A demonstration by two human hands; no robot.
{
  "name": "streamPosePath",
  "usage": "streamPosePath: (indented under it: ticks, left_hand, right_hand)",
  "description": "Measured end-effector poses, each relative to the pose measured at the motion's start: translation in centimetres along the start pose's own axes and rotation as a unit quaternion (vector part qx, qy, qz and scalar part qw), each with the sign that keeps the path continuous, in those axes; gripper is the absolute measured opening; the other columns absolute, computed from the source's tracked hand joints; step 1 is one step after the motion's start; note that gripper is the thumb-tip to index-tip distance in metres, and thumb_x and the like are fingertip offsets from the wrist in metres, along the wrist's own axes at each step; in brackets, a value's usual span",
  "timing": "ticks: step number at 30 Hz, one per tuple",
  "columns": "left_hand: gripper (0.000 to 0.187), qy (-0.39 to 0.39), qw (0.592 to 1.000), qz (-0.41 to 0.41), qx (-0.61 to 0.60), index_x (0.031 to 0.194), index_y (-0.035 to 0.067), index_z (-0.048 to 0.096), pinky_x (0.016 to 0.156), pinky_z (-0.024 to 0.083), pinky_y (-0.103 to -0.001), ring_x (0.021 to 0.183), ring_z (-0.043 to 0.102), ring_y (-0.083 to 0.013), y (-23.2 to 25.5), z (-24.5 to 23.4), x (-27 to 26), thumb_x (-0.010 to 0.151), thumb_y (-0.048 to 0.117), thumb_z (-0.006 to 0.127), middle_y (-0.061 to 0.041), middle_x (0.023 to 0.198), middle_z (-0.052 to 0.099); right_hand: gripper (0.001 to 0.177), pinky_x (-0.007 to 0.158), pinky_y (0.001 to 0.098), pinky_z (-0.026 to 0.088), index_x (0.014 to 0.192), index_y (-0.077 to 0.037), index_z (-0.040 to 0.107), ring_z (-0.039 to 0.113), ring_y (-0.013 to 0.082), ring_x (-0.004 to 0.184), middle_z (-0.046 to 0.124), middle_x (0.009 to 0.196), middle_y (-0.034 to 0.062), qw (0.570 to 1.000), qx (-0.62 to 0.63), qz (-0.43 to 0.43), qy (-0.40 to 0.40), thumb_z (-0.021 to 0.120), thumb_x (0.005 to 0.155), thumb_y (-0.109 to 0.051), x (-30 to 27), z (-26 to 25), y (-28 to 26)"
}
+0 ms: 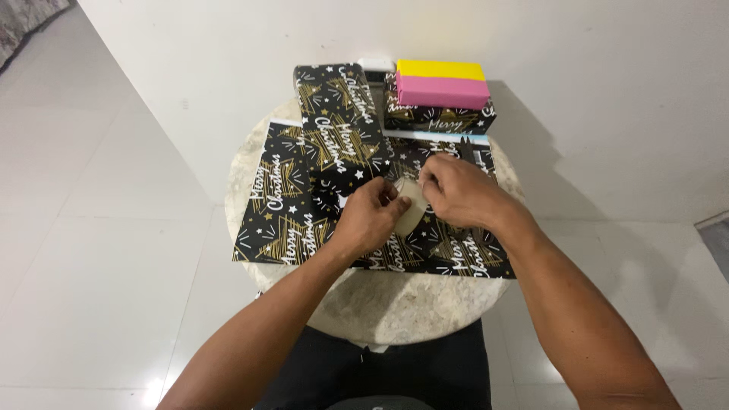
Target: The person wraps a rectangular gift box with black Christmas-themed wrapping paper on a round table. They fold the paper around the box, cut and apply clear tape to secure the seams, and smooth the edges to complete the wrapping.
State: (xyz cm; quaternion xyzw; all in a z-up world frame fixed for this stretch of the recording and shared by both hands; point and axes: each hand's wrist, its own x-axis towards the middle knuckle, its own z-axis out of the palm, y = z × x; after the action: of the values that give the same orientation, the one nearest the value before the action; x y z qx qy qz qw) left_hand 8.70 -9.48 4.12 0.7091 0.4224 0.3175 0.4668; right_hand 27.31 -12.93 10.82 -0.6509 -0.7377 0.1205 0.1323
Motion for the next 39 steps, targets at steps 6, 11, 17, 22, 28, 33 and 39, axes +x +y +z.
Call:
streamPosePath:
  ticks: [6, 11, 17, 22, 28, 33, 39]
  left_hand:
    - [0.029, -0.024, 0.999, -0.019, -0.036, 0.095, 0.000, 0.063, 0.059, 0.051, -0.033, 0.065, 0.061, -0.0151, -0.7, 0.0, 0.2, 0.094, 0.029, 0.070, -0.010, 0.077, 0.069]
    - [0.027, -0.028, 0.998, -0.007, -0.051, 0.097, 0.002, 0.063, 0.064, 0.053, -0.032, 0.070, 0.063, -0.0149, -0.8, 0.0, 0.5, 0.095, 0.028, 0.069, -0.009, 0.082, 0.069]
    - [0.028, -0.035, 0.997, -0.026, -0.067, 0.108, 0.002, 0.060, 0.070, 0.056, -0.034, 0.079, 0.067, -0.0171, -0.8, -0.4, 0.7, 0.094, 0.024, 0.070, -0.010, 0.091, 0.070]
    - [0.040, -0.015, 0.997, 0.023, -0.070, 0.122, 0.002, 0.054, 0.084, 0.056, -0.037, 0.096, 0.067, -0.0199, -0.7, -0.2, 1.0, 0.091, 0.020, 0.073, -0.015, 0.111, 0.068]
    - [0.052, -0.012, 0.999, -0.006, -0.031, 0.135, 0.008, 0.052, 0.085, 0.057, -0.039, 0.093, 0.069, -0.0234, 0.8, -0.7, 1.0, 0.088, 0.019, 0.074, -0.014, 0.125, 0.064]
    - [0.055, -0.047, 0.996, -0.069, -0.017, 0.141, 0.013, 0.049, 0.085, 0.057, -0.041, 0.093, 0.072, -0.0276, 1.7, -1.1, 0.7, 0.090, 0.022, 0.070, -0.021, 0.117, 0.072]
    - [0.053, -0.025, 0.999, 0.028, -0.025, 0.137, 0.009, 0.049, 0.092, 0.055, -0.041, 0.110, 0.070, -0.0290, 1.1, -0.8, 1.3, 0.090, 0.020, 0.071, -0.016, 0.130, 0.066]
  right_hand:
    - [0.020, 0.082, 0.0427, 0.053, 0.103, -0.006, 0.066, 0.068, 0.0227, 0.086, 0.069, 0.097, 0.0103, 0.988, 0.034, 0.099, -0.111, 0.060, 0.094, -0.023, 1.4, -0.6, -0.1]
    - [0.020, 0.078, 0.0444, 0.054, 0.100, -0.006, 0.067, 0.068, 0.0251, 0.082, 0.070, 0.093, 0.0119, 0.988, 0.034, 0.113, -0.098, 0.060, 0.097, -0.024, 1.9, -0.8, -0.4]
    - [0.019, 0.078, 0.0440, 0.054, 0.100, -0.005, 0.065, 0.067, 0.0247, 0.084, 0.069, 0.096, 0.0115, 0.993, 0.016, 0.085, -0.086, 0.057, 0.098, -0.021, 1.8, -0.1, -0.4]
    - [0.019, 0.081, 0.0439, 0.055, 0.104, -0.005, 0.066, 0.071, 0.0242, 0.087, 0.072, 0.099, 0.0125, 0.991, 0.024, 0.093, -0.093, 0.053, 0.099, -0.020, 2.1, 0.1, -0.2]
    - [0.020, 0.080, 0.0441, 0.055, 0.104, -0.005, 0.065, 0.072, 0.0263, 0.088, 0.073, 0.097, 0.0125, 0.993, 0.024, 0.087, -0.082, 0.053, 0.099, -0.020, 2.3, 0.2, 0.1]
    - [0.019, 0.081, 0.0445, 0.055, 0.103, -0.004, 0.066, 0.072, 0.0285, 0.088, 0.074, 0.096, 0.0144, 0.993, 0.021, 0.077, -0.082, 0.053, 0.097, -0.016, 2.3, 0.1, 0.0]
    - [0.020, 0.082, 0.0442, 0.055, 0.108, -0.007, 0.065, 0.073, 0.0272, 0.089, 0.073, 0.098, 0.0133, 0.989, 0.023, 0.110, -0.100, 0.051, 0.098, -0.018, 2.4, 0.1, -0.2]
